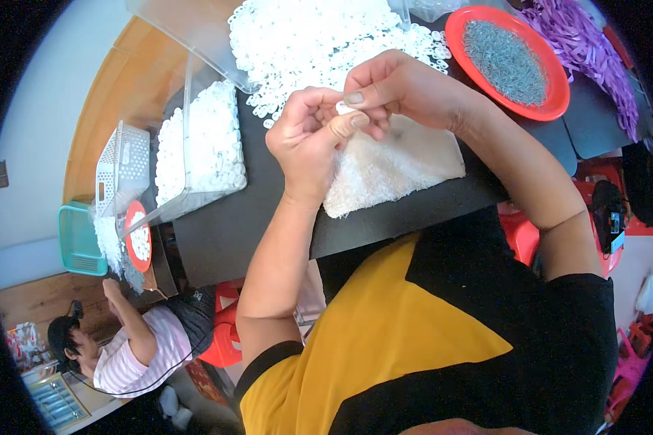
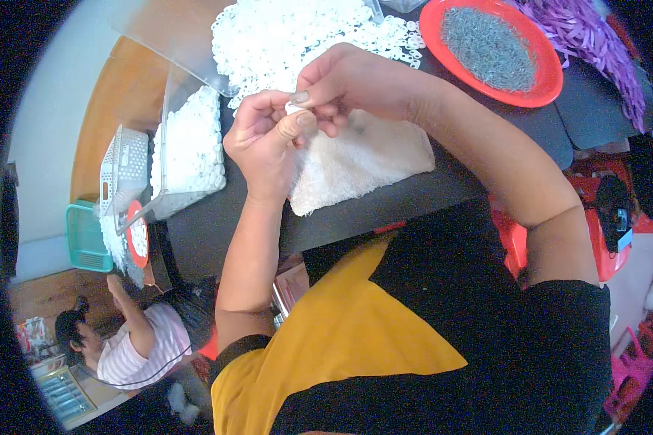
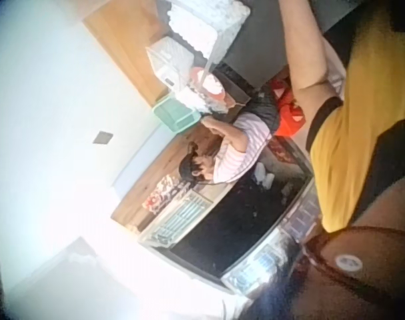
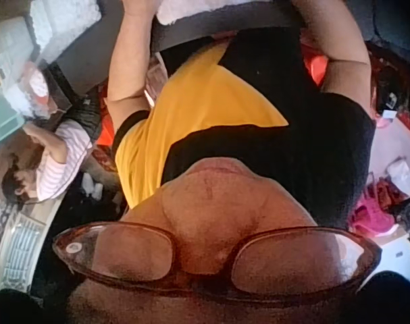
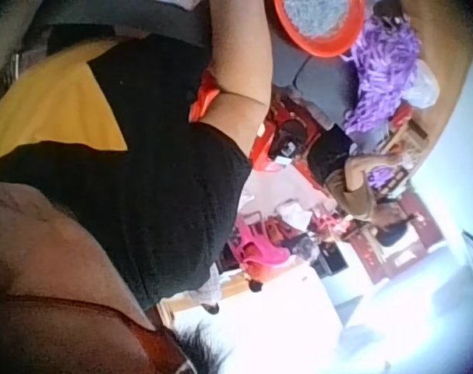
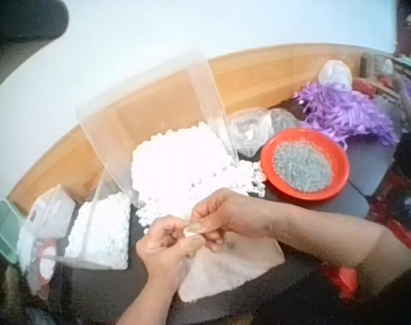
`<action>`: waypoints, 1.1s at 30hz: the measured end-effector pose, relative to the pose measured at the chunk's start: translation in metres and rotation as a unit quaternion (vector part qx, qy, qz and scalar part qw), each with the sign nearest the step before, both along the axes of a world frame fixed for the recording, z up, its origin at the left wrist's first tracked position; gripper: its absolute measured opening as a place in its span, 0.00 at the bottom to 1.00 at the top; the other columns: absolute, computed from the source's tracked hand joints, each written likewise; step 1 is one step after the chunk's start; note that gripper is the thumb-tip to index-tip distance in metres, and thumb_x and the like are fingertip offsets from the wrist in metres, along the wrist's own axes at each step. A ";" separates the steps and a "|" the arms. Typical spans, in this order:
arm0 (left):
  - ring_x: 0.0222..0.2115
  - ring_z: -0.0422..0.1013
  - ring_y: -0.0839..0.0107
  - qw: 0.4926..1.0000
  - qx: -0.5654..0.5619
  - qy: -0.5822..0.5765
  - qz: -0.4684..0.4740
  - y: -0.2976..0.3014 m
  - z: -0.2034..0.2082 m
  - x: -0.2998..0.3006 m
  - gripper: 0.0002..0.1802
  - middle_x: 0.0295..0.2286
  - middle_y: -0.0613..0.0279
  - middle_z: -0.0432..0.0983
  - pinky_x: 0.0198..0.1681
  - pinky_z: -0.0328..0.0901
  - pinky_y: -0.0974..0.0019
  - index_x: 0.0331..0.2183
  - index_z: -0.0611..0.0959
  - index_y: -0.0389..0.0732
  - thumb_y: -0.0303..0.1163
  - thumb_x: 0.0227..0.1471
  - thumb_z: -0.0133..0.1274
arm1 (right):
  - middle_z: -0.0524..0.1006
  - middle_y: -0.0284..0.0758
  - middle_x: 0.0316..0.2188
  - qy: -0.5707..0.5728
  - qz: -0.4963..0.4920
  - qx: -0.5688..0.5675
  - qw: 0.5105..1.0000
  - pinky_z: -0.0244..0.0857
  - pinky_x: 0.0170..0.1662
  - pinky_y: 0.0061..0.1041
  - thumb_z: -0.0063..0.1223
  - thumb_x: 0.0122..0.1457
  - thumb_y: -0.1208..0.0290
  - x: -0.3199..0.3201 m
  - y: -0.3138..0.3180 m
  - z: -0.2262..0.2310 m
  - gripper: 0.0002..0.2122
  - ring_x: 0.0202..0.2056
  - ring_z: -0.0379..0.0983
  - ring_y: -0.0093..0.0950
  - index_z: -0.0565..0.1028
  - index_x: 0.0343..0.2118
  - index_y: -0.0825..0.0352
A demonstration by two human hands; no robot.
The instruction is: Assembling small plastic and metal hardware components on a workstation.
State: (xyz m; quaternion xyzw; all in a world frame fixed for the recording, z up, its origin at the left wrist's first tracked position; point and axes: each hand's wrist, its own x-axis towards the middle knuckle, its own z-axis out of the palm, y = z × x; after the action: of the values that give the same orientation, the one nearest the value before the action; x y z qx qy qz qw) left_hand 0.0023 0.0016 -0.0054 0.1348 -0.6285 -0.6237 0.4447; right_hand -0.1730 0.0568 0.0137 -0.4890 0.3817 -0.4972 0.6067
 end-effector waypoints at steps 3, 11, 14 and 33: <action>0.21 0.67 0.81 0.997 -0.065 -0.001 0.027 0.001 0.002 -0.001 0.13 0.26 0.62 0.74 0.20 0.61 0.78 0.34 0.78 0.31 0.17 0.42 0.62 | 0.71 0.29 0.14 0.025 -0.004 -0.015 1.000 0.61 0.24 0.17 0.54 0.55 0.67 -0.002 0.000 0.004 0.10 0.18 0.69 0.19 0.75 0.23 0.68; 0.22 0.66 0.82 0.986 -0.148 -0.035 0.063 0.000 0.000 0.001 0.13 0.26 0.64 0.73 0.21 0.60 0.79 0.34 0.78 0.30 0.15 0.43 0.61 | 0.71 0.27 0.14 0.082 -0.040 -0.031 0.995 0.56 0.25 0.17 0.54 0.53 0.66 -0.004 0.002 0.007 0.09 0.17 0.69 0.19 0.75 0.21 0.64; 0.22 0.65 0.83 0.990 -0.106 -0.050 0.074 0.005 0.003 0.003 0.11 0.22 0.69 0.71 0.25 0.61 0.78 0.29 0.80 0.34 0.18 0.40 0.64 | 0.71 0.27 0.13 0.099 -0.027 -0.039 0.994 0.55 0.24 0.17 0.55 0.53 0.67 -0.001 0.003 0.007 0.09 0.16 0.68 0.18 0.75 0.20 0.64; 0.25 0.66 0.81 0.968 -0.222 -0.041 0.106 0.000 -0.002 -0.001 0.15 0.29 0.65 0.73 0.27 0.62 0.78 0.33 0.77 0.32 0.17 0.40 0.63 | 0.71 0.27 0.14 0.089 -0.064 -0.036 0.993 0.54 0.22 0.18 0.53 0.55 0.70 -0.002 0.002 0.011 0.07 0.17 0.68 0.18 0.76 0.23 0.66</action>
State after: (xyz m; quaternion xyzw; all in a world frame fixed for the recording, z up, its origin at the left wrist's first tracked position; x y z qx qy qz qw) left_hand 0.0018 0.0012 -0.0073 0.1246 -0.7510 -0.4120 0.5007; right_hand -0.1752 0.0590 0.0252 -0.5272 0.4469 -0.5030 0.5190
